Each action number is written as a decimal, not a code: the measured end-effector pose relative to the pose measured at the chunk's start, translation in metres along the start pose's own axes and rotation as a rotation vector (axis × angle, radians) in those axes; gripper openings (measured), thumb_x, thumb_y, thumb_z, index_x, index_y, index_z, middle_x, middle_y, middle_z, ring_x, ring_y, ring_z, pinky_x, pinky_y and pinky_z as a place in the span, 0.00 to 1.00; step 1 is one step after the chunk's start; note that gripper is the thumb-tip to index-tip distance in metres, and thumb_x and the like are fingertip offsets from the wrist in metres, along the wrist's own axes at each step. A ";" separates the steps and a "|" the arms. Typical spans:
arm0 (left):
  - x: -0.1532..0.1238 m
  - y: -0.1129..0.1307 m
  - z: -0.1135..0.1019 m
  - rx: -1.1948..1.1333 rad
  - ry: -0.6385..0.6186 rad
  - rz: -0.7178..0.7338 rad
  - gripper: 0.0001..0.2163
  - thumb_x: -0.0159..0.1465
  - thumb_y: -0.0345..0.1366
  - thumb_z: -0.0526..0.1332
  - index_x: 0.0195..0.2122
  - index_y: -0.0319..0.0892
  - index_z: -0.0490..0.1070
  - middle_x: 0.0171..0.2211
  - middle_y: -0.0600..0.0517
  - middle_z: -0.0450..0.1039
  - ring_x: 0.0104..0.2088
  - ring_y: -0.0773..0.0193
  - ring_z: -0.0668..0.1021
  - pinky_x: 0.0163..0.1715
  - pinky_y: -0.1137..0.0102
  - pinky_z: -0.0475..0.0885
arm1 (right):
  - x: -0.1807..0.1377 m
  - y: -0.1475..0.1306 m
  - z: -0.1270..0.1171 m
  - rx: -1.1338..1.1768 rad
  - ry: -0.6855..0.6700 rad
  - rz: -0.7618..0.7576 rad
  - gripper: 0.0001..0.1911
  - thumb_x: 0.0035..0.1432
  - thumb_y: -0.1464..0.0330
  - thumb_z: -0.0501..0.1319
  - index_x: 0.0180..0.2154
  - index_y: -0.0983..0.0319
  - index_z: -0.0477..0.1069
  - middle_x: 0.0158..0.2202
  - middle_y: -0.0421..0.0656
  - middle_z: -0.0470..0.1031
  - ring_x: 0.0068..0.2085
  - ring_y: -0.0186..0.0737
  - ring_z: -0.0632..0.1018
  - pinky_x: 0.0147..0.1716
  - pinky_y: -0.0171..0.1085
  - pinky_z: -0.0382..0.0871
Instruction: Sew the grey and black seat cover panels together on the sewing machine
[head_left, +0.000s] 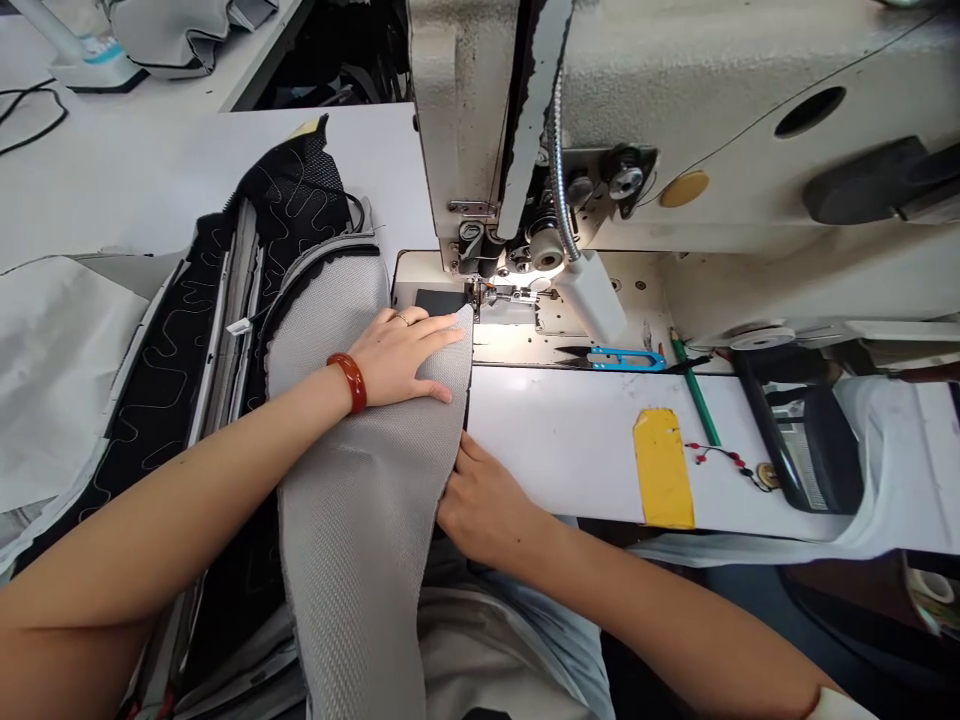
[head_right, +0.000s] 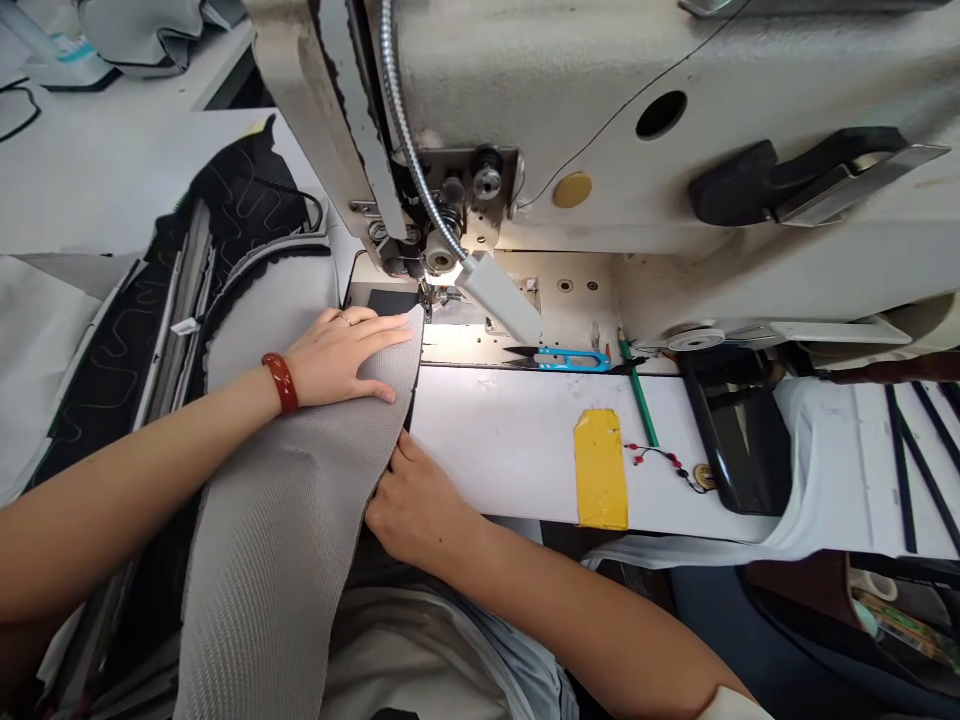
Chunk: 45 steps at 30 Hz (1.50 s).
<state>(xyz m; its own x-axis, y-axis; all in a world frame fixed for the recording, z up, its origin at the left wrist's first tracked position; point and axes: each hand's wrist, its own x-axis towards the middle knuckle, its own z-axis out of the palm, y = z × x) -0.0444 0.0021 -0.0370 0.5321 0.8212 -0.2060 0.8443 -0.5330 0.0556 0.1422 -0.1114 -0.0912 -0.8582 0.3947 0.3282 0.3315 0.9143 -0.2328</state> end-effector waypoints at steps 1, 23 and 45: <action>0.001 0.000 0.000 0.000 0.001 -0.001 0.35 0.60 0.59 0.59 0.66 0.52 0.59 0.68 0.52 0.56 0.61 0.48 0.63 0.58 0.55 0.57 | 0.000 0.000 -0.001 0.004 -0.006 0.004 0.09 0.59 0.74 0.58 0.35 0.63 0.78 0.36 0.50 0.78 0.45 0.50 0.73 0.58 0.56 0.56; 0.011 0.004 0.006 0.002 0.109 0.157 0.29 0.60 0.53 0.64 0.57 0.40 0.70 0.59 0.43 0.69 0.61 0.49 0.68 0.64 0.54 0.58 | -0.009 -0.018 -0.001 -0.008 0.251 -0.122 0.11 0.52 0.78 0.59 0.20 0.62 0.69 0.19 0.42 0.68 0.25 0.39 0.68 0.37 0.46 0.67; 0.063 -0.024 0.014 -0.182 0.177 -0.064 0.27 0.58 0.51 0.66 0.53 0.39 0.69 0.60 0.43 0.67 0.64 0.48 0.64 0.64 0.54 0.60 | 0.018 0.051 -0.007 0.006 -0.006 -0.097 0.11 0.52 0.77 0.61 0.22 0.60 0.76 0.19 0.43 0.74 0.27 0.42 0.71 0.42 0.45 0.65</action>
<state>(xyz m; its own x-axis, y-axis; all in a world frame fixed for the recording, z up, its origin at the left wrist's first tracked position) -0.0321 0.0637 -0.0645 0.4669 0.8833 -0.0416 0.8656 -0.4469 0.2257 0.1465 -0.0575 -0.0910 -0.8887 0.3036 0.3436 0.2442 0.9476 -0.2059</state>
